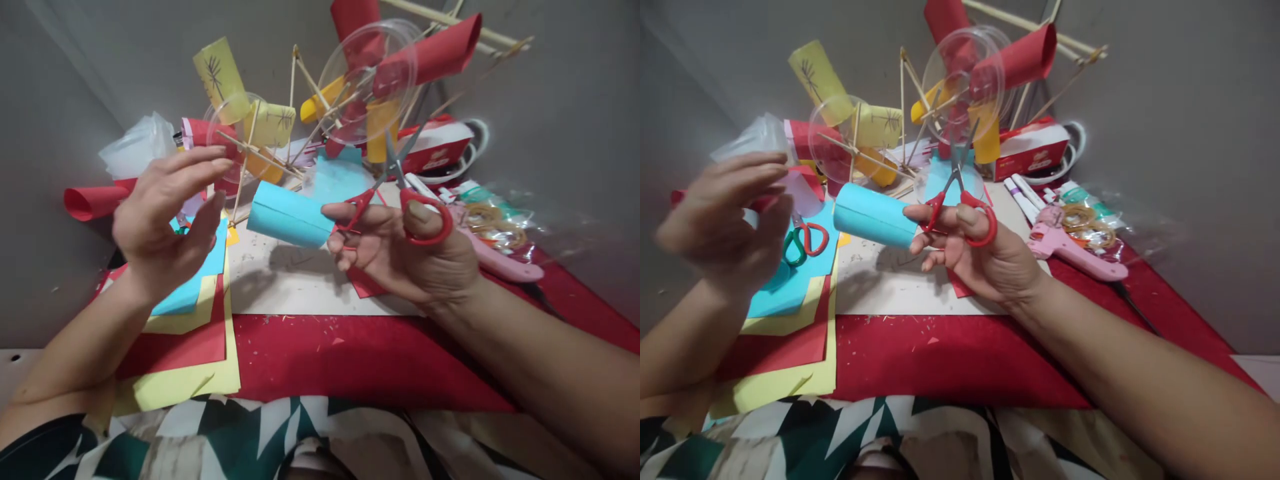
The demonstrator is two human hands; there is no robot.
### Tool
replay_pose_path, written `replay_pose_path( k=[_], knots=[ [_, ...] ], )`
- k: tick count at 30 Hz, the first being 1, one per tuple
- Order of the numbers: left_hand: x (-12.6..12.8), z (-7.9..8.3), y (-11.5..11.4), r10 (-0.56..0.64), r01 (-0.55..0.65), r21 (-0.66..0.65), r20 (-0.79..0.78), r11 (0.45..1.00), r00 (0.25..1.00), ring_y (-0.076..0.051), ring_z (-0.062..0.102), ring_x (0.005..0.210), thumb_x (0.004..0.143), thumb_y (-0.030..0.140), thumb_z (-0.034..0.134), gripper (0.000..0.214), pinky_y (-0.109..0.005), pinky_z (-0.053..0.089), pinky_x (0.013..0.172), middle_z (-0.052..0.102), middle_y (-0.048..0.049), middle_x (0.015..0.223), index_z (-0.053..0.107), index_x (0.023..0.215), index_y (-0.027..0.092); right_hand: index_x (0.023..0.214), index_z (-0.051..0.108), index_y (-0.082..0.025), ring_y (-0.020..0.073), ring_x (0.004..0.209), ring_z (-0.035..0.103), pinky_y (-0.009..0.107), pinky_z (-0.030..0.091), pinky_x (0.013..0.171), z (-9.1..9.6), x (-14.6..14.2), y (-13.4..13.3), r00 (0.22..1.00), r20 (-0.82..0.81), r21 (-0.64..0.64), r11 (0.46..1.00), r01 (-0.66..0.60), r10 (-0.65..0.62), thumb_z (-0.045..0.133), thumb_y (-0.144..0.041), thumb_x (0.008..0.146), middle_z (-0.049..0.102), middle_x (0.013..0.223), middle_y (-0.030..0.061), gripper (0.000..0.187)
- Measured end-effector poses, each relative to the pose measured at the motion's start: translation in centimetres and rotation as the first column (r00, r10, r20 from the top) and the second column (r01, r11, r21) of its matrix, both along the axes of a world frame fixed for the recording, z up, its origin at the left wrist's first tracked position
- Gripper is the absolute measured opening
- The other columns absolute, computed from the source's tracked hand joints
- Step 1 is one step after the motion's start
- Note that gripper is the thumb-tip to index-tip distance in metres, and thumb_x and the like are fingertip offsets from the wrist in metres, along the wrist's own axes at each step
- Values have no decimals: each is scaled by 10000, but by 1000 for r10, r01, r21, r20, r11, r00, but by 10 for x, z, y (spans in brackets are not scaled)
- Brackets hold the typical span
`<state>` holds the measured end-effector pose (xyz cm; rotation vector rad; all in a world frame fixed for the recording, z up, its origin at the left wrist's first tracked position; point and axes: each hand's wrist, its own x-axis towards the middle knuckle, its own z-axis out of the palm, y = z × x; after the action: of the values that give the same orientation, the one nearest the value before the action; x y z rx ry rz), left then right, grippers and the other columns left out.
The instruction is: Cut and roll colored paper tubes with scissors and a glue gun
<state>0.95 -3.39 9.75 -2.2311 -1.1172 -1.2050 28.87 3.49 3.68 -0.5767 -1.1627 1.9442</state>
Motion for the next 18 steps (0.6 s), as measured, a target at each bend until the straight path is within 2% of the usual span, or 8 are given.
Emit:
replay_pose_path(
  k=[2, 5, 9, 13, 15, 18],
  knots=[
    [-8, -5, 25, -39, 50, 59, -181, 997, 983, -241, 660, 1303, 952, 252, 711, 433, -439, 556, 1100, 688, -51, 1427, 619, 1375, 278, 936, 816, -264, 225, 788, 652, 308, 523, 582, -2, -1, 1, 999, 27, -6, 1000, -22, 22, 863, -704, 550, 714, 819, 57, 587],
    [-14, -17, 41, -135, 135, -21, -312, 991, 940, -289, 566, 1420, 972, 322, 693, 502, -484, 488, 1173, 611, -93, 1521, 558, 1453, 273, 955, 811, -234, 208, 744, 648, 289, 506, 545, -6, -2, 4, 997, 26, -41, 997, -66, 67, 850, -707, 583, 713, 806, 57, 604],
    [-10, -28, 45, -271, 260, -81, -354, 962, 895, -277, 535, 1458, 1021, 261, 614, 397, -463, 510, 1165, 683, -63, 1435, 598, 1416, 302, 994, 808, -197, 169, 678, 629, 253, 513, 528, -11, -1, 7, 989, -37, -116, 982, -150, 146, 861, -664, 643, 702, 738, 44, 586],
    [-5, -33, 46, -360, 341, -121, -390, 932, 847, -251, 637, 1354, 1043, 181, 546, 347, -404, 579, 1103, 765, -104, 1289, 636, 1376, 213, 1037, 785, -179, 162, 644, 638, 248, 534, 512, -15, 0, 8, 969, -66, -132, 961, -244, 237, 836, -673, 685, 711, 735, 47, 608],
    [-5, -37, 46, -373, 360, -110, -406, 926, 835, -239, 702, 1265, 1037, 150, 540, 344, -373, 609, 1062, 787, -127, 1229, 644, 1365, 169, 1011, 769, -174, 168, 664, 653, 247, 540, 504, -16, 1, 8, 969, -63, -111, 963, -244, 238, 831, -667, 698, 723, 779, 54, 588],
    [-6, -44, 45, -374, 364, -97, -349, 926, 859, -231, 744, 1189, 1015, 145, 577, 359, -351, 635, 1015, 798, -122, 1201, 661, 1362, 181, 1022, 760, -175, 169, 688, 666, 251, 553, 506, -16, 2, 11, 978, -53, -74, 976, -204, 200, 838, -666, 698, 750, 887, 74, 594]
  ],
)
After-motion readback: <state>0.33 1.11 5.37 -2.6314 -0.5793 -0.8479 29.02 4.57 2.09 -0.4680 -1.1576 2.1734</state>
